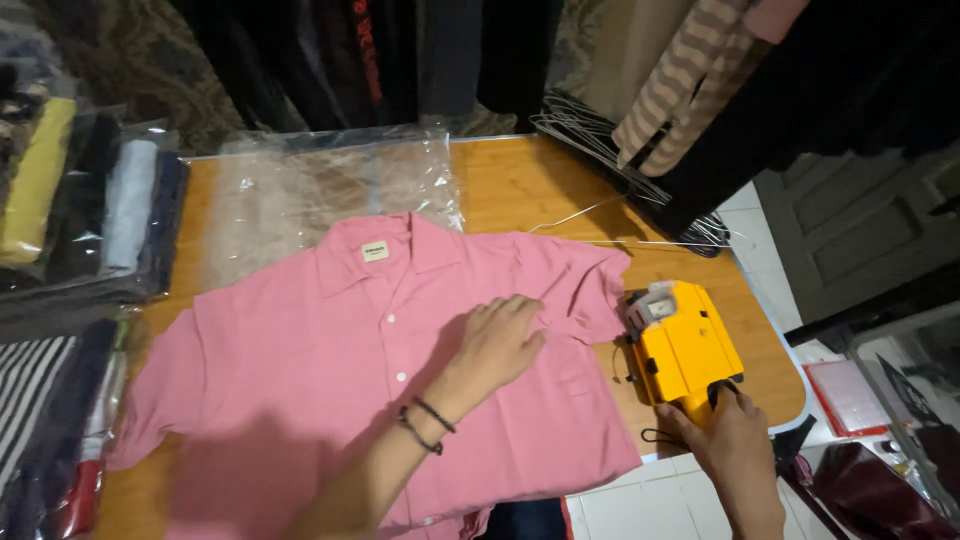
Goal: Tagging, buttoning, and hanging a pink shirt.
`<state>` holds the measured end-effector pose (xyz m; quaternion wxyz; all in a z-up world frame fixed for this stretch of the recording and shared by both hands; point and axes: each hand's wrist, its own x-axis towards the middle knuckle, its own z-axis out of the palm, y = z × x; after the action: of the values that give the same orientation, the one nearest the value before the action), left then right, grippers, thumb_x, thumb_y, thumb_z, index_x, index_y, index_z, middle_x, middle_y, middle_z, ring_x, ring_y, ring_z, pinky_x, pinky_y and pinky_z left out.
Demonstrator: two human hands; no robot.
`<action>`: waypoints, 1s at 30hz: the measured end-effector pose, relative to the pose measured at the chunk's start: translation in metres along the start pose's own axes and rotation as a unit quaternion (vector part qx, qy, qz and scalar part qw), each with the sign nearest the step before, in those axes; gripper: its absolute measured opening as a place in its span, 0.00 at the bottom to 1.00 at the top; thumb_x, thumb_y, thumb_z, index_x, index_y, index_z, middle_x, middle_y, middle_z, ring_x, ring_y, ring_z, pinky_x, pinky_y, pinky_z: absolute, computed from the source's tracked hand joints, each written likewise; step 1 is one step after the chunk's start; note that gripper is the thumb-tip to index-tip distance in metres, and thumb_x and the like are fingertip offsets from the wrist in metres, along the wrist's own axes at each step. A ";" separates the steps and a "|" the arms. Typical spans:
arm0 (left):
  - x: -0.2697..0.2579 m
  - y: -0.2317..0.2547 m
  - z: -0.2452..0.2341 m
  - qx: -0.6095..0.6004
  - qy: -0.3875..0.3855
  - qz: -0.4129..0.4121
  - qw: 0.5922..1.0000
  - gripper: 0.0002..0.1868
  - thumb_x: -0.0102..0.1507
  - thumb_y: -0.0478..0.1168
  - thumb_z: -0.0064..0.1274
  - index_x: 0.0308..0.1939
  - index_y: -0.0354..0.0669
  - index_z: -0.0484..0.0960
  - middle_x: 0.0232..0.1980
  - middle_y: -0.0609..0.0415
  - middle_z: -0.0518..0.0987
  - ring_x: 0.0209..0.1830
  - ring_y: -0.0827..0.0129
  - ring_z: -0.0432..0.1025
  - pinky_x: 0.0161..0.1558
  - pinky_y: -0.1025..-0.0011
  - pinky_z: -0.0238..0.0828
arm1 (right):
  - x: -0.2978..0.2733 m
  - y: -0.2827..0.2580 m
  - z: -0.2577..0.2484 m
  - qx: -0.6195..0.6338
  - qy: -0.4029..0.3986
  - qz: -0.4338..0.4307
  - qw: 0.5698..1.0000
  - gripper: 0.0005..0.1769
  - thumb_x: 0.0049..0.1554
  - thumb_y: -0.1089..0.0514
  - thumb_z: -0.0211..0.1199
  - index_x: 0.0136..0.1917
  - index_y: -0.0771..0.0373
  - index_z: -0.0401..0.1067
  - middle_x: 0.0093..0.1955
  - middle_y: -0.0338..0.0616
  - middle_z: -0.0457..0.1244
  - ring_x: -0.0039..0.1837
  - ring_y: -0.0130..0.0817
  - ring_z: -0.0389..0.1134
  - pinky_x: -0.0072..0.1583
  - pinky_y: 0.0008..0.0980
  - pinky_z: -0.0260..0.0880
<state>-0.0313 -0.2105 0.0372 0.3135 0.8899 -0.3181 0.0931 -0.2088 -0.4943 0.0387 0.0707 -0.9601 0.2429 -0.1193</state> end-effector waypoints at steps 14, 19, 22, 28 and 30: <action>0.168 -0.033 0.114 0.048 0.013 0.033 0.998 0.21 0.63 0.44 0.52 0.59 0.42 0.75 0.59 0.47 0.76 0.62 0.53 0.68 0.63 0.51 0.61 | 0.110 -0.104 0.013 0.136 0.142 -0.179 0.964 0.39 0.52 0.41 0.70 0.70 0.63 0.69 0.75 0.67 0.54 0.76 0.67 0.50 0.72 0.61 0.50; 0.201 -0.041 0.143 0.076 0.013 0.005 0.997 0.33 0.60 0.50 0.56 0.65 0.38 0.70 0.62 0.44 0.74 0.64 0.52 0.65 0.63 0.48 0.57 | 0.125 -0.107 0.068 0.066 0.118 -0.133 0.982 0.43 0.49 0.37 0.70 0.71 0.61 0.67 0.77 0.65 0.51 0.78 0.68 0.46 0.71 0.70 0.41; 0.209 -0.039 0.145 0.081 -0.012 -0.010 0.997 0.39 0.58 0.56 0.58 0.66 0.36 0.68 0.62 0.42 0.72 0.65 0.51 0.63 0.63 0.47 0.56 | 0.121 -0.109 0.074 0.036 0.103 -0.109 0.988 0.42 0.49 0.36 0.69 0.70 0.60 0.67 0.77 0.61 0.52 0.78 0.65 0.47 0.72 0.70 0.40; 0.223 -0.043 0.135 0.046 -0.068 -0.008 0.997 0.29 0.62 0.57 0.53 0.56 0.37 0.73 0.59 0.42 0.74 0.62 0.48 0.67 0.59 0.49 0.64 | 0.112 -0.118 0.064 -0.004 0.096 -0.101 0.990 0.34 0.50 0.39 0.69 0.64 0.59 0.71 0.73 0.53 0.57 0.77 0.60 0.51 0.73 0.71 0.41; 0.231 -0.048 0.132 0.017 -0.081 -0.006 0.997 0.24 0.66 0.56 0.49 0.54 0.38 0.74 0.58 0.41 0.76 0.59 0.47 0.70 0.57 0.49 0.67 | 0.112 -0.121 0.059 -0.004 0.102 -0.102 0.990 0.33 0.50 0.40 0.69 0.62 0.59 0.72 0.72 0.52 0.58 0.76 0.59 0.52 0.73 0.71 0.42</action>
<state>0.1745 -0.3803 -0.0069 0.2721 0.9014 -0.3359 0.0239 -0.0434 -0.4387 0.0270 0.0291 -0.9628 0.1504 -0.2225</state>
